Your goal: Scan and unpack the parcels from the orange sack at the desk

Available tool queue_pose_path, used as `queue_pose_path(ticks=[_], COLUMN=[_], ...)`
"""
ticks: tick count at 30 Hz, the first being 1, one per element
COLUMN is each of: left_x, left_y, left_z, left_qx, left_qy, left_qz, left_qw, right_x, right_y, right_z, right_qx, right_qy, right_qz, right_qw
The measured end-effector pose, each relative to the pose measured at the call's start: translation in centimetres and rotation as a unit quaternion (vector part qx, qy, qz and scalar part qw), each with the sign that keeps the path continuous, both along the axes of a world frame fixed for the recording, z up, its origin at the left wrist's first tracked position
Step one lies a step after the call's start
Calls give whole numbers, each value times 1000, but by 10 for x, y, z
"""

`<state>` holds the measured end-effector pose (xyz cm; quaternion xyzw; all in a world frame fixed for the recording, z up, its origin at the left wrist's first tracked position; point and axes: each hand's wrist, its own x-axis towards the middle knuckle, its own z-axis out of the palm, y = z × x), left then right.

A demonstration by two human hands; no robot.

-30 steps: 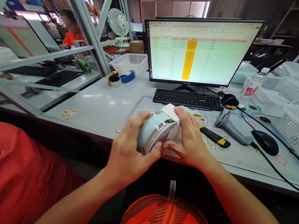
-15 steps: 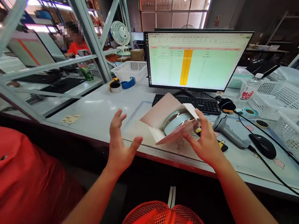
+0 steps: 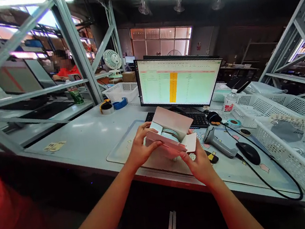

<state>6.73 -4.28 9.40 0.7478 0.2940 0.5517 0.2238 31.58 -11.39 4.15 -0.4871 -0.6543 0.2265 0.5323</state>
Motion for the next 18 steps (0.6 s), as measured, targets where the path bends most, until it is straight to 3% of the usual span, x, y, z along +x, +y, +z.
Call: queue_pose_path(ticks=[4,8,13,16,18], left_x=[-20,-28,-30,-31,-33], left_y=[2,3,2,2,4], left_z=[-8,-29,-37,-33,-30], left_qx=[-29,-41,-45,-46,-49], left_qy=[1,-39,-90,-94,-84], left_qz=[36,54,-20,-93,-102], left_qw=[999,997,995,990,990], right_x=[-15,-31,-37,-34,-31], right_y=[5,27,56,64,68], right_z=[-6,5,29,42,49], right_qx=[46,82,47,25,25], right_qy=[-54,-63,6,-52,-102], right_qz=[-24,40,129,138,149], right_qw=[997,994,990,989,983])
